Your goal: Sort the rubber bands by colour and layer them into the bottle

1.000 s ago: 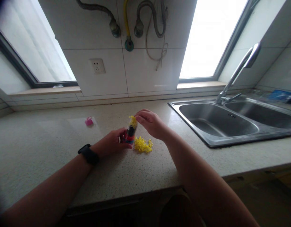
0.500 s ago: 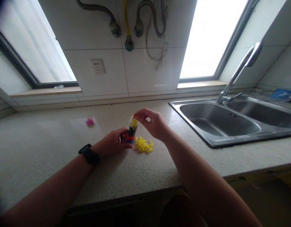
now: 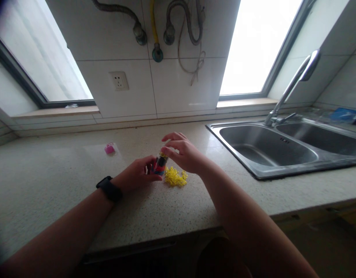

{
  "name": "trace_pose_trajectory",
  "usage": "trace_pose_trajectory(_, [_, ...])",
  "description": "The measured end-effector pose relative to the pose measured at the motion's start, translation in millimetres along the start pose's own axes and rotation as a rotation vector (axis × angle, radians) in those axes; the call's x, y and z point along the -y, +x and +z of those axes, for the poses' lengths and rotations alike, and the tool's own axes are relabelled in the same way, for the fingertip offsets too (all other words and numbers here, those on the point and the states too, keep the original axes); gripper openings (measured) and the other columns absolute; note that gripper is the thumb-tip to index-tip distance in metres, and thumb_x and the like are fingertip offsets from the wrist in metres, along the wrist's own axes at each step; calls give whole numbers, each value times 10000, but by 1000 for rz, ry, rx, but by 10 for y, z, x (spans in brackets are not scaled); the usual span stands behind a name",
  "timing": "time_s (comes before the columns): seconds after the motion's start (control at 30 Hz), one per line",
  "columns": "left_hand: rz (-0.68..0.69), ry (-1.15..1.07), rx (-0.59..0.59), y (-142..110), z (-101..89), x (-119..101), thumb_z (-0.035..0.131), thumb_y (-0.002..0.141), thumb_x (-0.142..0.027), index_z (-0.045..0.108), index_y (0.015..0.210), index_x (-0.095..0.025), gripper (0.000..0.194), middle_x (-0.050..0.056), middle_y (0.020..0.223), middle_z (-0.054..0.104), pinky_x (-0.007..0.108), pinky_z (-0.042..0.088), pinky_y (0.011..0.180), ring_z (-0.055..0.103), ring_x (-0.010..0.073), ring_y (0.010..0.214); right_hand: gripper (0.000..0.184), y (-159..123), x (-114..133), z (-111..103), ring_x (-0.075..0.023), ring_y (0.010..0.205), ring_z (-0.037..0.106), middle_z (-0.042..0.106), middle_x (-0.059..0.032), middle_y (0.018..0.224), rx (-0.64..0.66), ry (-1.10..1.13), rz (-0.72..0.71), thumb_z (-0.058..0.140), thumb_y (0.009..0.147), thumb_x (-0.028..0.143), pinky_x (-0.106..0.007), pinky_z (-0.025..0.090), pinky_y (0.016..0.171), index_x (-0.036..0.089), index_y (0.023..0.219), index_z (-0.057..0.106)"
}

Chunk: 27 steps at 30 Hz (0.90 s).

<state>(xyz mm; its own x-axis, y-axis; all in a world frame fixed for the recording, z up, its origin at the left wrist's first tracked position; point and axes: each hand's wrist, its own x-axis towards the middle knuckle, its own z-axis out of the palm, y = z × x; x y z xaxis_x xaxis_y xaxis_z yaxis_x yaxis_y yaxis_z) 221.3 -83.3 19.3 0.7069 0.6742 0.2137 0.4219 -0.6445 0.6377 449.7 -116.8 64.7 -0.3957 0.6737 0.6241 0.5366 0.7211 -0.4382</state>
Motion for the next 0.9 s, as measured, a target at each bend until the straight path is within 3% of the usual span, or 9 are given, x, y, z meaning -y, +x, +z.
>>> trace_pose_trajectory(0.13, [-5, -23, 8, -4, 1, -1, 776, 754, -555, 625, 1028, -188, 483, 15, 844, 658, 291, 421, 653, 558, 159, 717, 358, -4, 1, -25, -233, 1121, 568, 645, -100, 1161, 36, 57, 11, 486, 1006, 427, -426, 425, 998, 205, 880, 738])
trace_pose_trajectory(0.3, [-22, -63, 9, -1, -2, 24, 774, 746, -573, 622, 1059, -190, 518, 24, 874, 672, 292, 434, 668, 565, 157, 719, 361, -17, 9, -69, -201, 1033, 606, 651, -88, 1102, -151, 153, 45, 444, 1024, 410, -380, 472, 916, 218, 957, 742])
trace_pose_trajectory(0.37, [-23, -65, 10, 1, -3, 31, 775, 742, -579, 624, 1068, -192, 529, 27, 882, 680, 296, 440, 676, 568, 159, 719, 357, -19, 3, -75, -202, 1028, 608, 654, -84, 1092, -162, 131, 42, 442, 1025, 406, -382, 474, 915, 226, 964, 745])
trace_pose_trajectory(0.6, [-33, 12, -22, 13, 10, 56, 766, 742, -592, 630, 1038, -192, 516, 23, 848, 676, 294, 430, 643, 557, 155, 684, 349, -15, -24, -47, -232, 1109, 578, 637, -99, 1146, -10, -39, 15, 458, 1019, 414, -430, 427, 999, 221, 982, 746])
trace_pose_trajectory(0.9, [-37, 1, 2, 5, 14, 34, 780, 726, -592, 644, 1031, -198, 516, 20, 835, 680, 297, 430, 654, 560, 158, 689, 442, -2, 9, -50, -225, 1064, 592, 650, -99, 1116, 95, 74, 53, 432, 1017, 494, -403, 451, 956, 197, 875, 727])
